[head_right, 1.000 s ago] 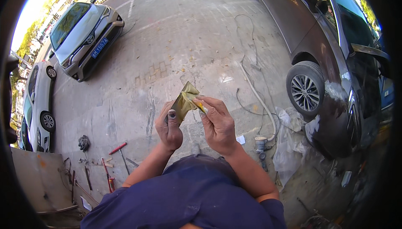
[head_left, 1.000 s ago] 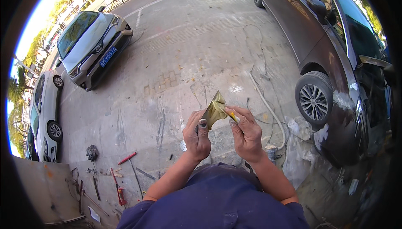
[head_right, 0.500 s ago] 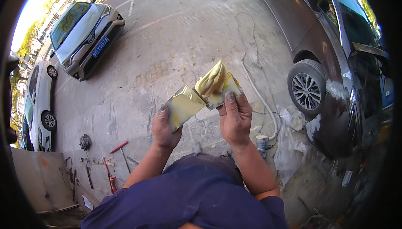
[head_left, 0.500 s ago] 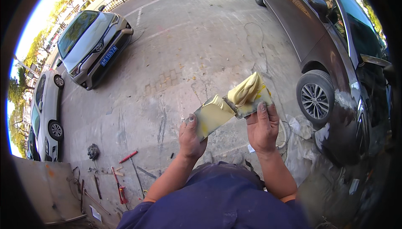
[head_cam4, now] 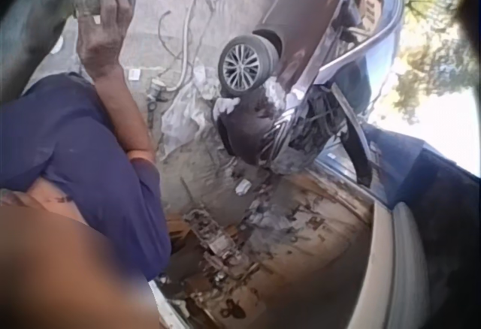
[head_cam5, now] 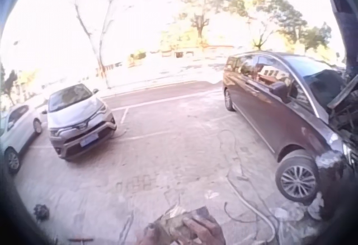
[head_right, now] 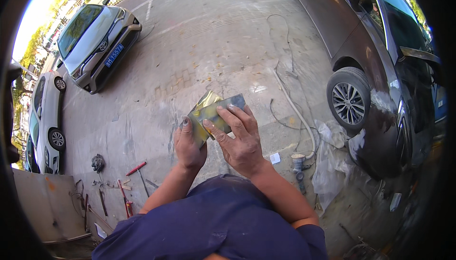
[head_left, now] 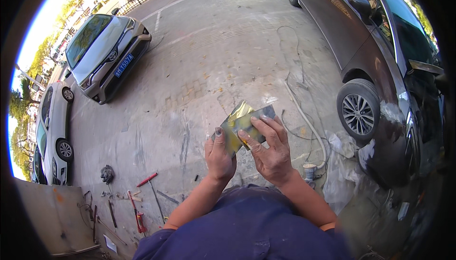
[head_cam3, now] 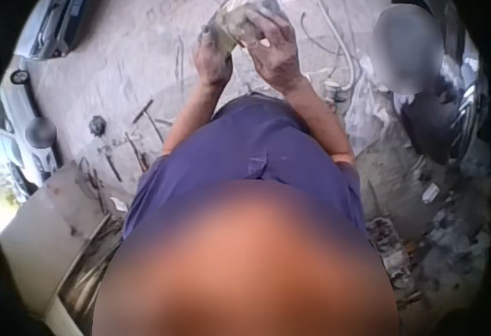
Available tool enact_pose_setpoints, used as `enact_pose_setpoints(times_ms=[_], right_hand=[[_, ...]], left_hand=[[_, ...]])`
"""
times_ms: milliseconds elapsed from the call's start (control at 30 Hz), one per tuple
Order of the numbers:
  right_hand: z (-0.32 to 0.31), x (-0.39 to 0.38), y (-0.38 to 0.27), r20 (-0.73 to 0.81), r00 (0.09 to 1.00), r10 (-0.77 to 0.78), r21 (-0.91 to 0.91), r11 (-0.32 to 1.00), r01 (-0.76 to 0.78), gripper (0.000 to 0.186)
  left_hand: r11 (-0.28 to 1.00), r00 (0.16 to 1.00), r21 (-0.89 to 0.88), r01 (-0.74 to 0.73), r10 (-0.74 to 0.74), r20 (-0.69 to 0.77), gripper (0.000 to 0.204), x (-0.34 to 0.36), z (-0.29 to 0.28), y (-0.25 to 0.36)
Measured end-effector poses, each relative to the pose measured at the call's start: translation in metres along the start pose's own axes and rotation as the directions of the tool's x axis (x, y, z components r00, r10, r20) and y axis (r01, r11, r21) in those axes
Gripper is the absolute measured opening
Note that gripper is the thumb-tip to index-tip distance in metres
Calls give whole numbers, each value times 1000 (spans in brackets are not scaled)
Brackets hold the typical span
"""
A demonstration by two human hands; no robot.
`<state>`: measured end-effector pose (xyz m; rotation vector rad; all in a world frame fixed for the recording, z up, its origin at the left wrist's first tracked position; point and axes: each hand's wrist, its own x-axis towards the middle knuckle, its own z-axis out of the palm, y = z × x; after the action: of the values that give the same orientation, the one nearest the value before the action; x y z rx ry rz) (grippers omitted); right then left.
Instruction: The person scoops yellow body filler from a container onto a metal spreader and applies it to the front bumper area of a dark-colored car with the hood open. The person repeatedly spreads the filler over the damaged section of the bumper.
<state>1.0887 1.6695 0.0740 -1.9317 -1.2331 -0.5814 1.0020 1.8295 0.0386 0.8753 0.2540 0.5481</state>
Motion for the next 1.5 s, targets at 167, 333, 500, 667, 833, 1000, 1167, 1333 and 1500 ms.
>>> enact_pose_setpoints(times_ms=[167,333,500,667,833,1000,1167,1333,1500], right_hand=[[8,-28,3,149,987,65,316,942,-110,37],[-10,-16,13,136,726,674,797,361,-484,25],[2,1,22,225,654,722,917,69,-392,26],[2,-16,2,166,836,522,774,457,-439,27],[6,-24,2,120,977,179,599,771,-215,34],[0,-34,22,227,950,214,623,718,-310,40],[-7,-26,36,47,784,619,992,63,-109,31],[11,-26,12,153,794,589,984,-19,-175,39],[-8,-32,43,68,970,233,460,855,-238,40]], left_hand=[[976,986,170,-133,148,-79,53,19,-6,9],[664,899,618,-421,394,189,51,8,-1,14],[308,743,688,-657,423,519,42,0,13,19],[294,770,726,-622,402,496,40,2,20,23],[326,808,756,-568,393,438,42,5,18,28],[626,896,661,-414,406,177,51,6,13,24],[978,996,193,-83,80,23,50,-5,-10,12],[978,985,-123,170,-173,-14,52,-10,6,2],[957,977,-200,211,-204,53,56,-1,5,11]])
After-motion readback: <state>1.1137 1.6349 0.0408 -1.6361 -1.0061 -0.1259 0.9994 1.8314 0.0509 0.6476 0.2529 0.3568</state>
